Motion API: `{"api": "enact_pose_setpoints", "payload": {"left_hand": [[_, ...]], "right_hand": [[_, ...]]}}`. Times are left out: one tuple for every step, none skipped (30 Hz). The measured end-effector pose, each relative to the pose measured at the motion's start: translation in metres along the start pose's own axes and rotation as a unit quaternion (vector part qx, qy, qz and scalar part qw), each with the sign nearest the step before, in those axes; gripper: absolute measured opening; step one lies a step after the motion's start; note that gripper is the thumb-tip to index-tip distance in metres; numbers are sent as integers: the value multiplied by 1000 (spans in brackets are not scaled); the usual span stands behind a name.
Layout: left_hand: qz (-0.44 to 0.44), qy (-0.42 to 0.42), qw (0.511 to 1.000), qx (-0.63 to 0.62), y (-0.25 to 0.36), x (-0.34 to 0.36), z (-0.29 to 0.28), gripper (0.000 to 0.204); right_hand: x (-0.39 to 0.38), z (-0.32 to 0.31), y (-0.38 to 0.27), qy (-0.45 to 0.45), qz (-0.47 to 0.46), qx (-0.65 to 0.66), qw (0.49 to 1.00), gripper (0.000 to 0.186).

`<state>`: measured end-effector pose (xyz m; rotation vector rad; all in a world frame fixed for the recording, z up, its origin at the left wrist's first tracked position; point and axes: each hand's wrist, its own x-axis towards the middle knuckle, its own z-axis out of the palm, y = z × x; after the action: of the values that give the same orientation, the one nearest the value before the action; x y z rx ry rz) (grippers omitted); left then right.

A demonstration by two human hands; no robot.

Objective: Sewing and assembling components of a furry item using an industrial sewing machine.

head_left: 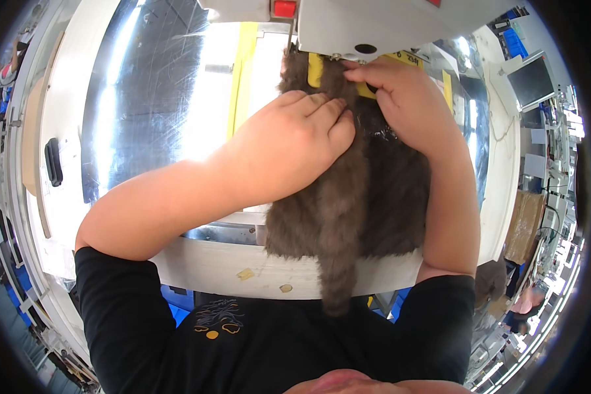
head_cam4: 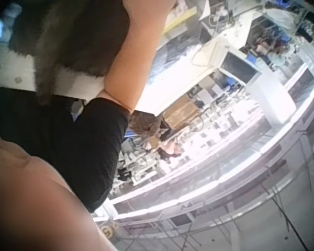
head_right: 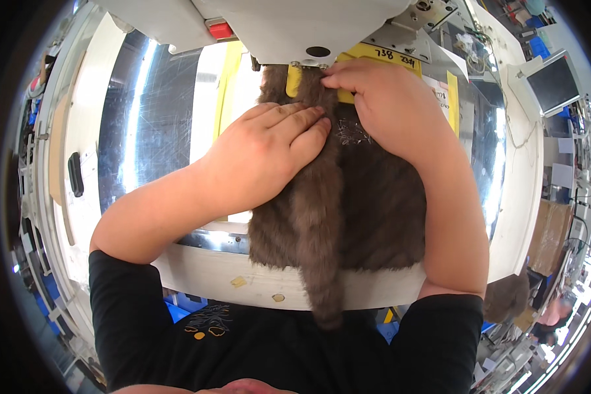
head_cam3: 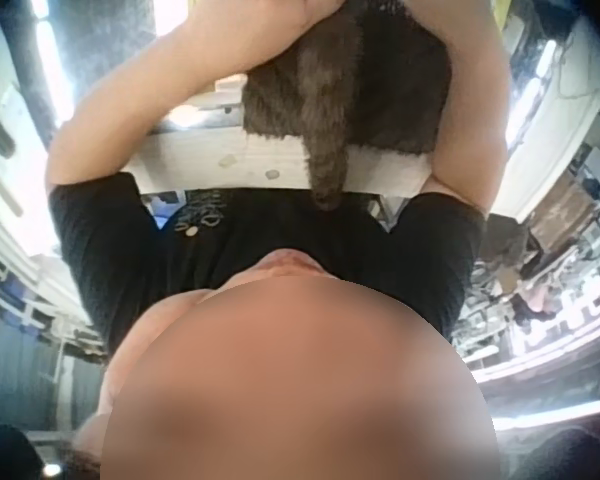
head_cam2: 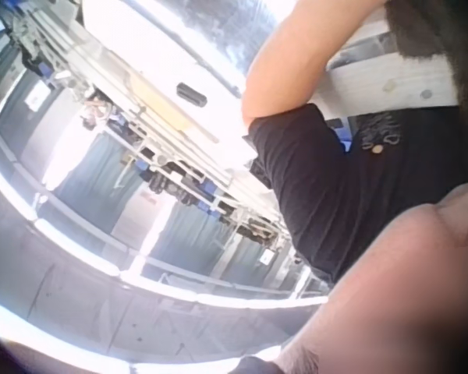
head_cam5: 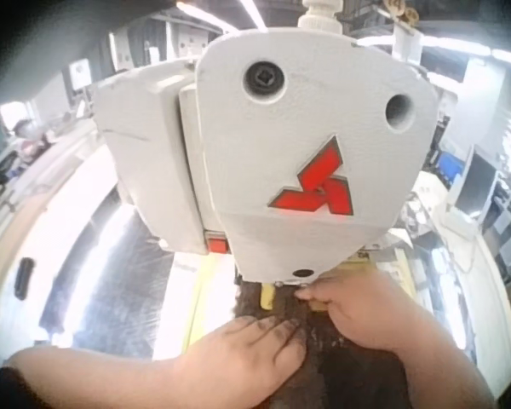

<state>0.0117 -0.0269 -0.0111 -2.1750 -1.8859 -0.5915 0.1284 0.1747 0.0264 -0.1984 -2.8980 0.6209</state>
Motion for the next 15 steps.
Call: {"api": "enact_pose_setpoints", "payload": {"left_hand": [[-6,0,1000,1,-1,1,0,35],[-3,-3,1000,1,-2,1,0,35],[-8,-4,1000,3,-2,2,0,36],[-12,-5,1000,5,-3,3,0,37],[-8,-7,1000,4,-4,4,1,37],[-15,-3,1000,5,-4,4,2,38],[-22,1,1000,5,-5,4,3,39],[-18,-1,1000,5,-6,5,3,39],[-22,0,1000,-1,-8,6,4,39],[-26,-1,1000,-6,-9,6,4,40],[-23,-3,1000,-5,-10,6,4,40],[-30,0,1000,-3,-11,7,5,40],[-36,3,999,-2,-11,7,5,40],[-33,1,999,-1,-12,8,4,40],[-39,0,999,1,-12,9,4,40]], "right_hand": [[1,0,1,0,-6,-10,1000,34],[2,1,2,3,-3,-7,1000,34],[2,2,4,4,-3,-5,1000,34],[3,1,6,5,-2,-5,1000,35],[3,2,7,9,2,-3,1000,35],[3,3,8,12,-5,-14,1000,34],[3,3,9,16,-12,-26,999,34],[4,4,10,19,-10,-25,999,34],[5,4,10,23,-8,-22,999,34],[6,6,11,26,-7,-18,999,35],[7,7,12,29,-5,-16,999,35],[8,8,13,32,-4,-26,999,34],[9,8,15,35,-1,-35,999,34],[11,7,15,38,1,-34,999,34],[12,6,15,32,6,-29,999,35]]}}
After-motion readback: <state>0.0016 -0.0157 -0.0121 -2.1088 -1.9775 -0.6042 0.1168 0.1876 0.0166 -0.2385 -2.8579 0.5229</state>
